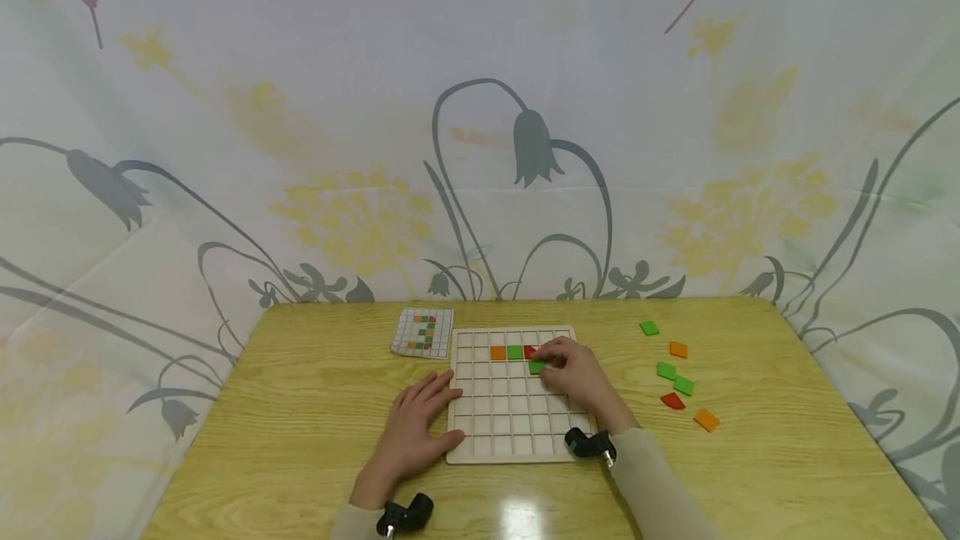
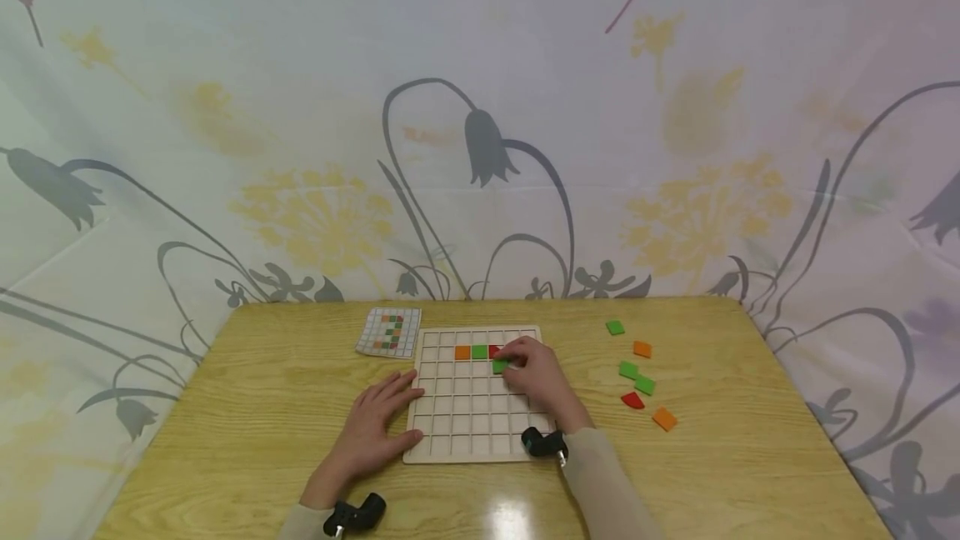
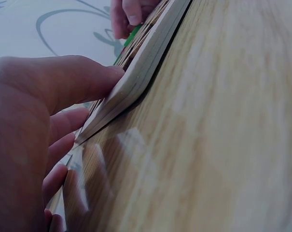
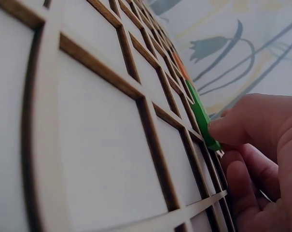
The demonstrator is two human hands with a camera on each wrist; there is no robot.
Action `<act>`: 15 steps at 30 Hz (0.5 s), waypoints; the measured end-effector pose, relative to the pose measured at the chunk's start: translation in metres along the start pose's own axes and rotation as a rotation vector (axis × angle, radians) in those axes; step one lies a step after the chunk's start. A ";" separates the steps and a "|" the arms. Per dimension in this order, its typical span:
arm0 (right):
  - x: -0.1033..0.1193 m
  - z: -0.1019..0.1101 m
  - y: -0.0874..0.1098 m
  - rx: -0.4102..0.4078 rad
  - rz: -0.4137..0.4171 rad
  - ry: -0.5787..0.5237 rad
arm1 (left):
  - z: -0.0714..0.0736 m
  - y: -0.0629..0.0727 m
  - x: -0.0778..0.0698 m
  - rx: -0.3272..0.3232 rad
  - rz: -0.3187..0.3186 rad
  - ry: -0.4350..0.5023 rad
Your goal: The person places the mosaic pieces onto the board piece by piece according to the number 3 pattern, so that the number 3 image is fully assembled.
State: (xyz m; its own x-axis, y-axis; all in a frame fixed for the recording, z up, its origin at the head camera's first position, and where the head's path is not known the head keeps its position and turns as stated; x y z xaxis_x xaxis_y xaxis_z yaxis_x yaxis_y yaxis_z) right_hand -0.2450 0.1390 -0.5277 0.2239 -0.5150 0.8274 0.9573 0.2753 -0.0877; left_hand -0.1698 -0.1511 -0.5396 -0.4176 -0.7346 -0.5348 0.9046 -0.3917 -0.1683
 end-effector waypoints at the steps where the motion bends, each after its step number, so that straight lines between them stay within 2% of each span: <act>1: 0.000 0.000 0.000 -0.004 0.001 0.000 | 0.000 0.000 0.000 -0.001 -0.001 0.002; 15: 0.000 -0.001 0.000 -0.011 0.004 0.001 | 0.001 0.001 -0.002 0.003 0.007 0.013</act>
State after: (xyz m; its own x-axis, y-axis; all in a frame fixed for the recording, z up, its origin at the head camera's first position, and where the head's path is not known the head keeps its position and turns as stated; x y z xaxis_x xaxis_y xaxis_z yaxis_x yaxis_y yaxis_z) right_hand -0.2444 0.1381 -0.5279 0.2280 -0.5146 0.8265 0.9583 0.2687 -0.0971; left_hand -0.1685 -0.1508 -0.5382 -0.4099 -0.7301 -0.5467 0.9073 -0.3882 -0.1618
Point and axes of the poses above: each hand's wrist, its own y-axis away from the middle knuckle, its own z-axis out of the back of the hand, x = y × z, the point moved 3 cm from there along -y, towards the middle knuckle
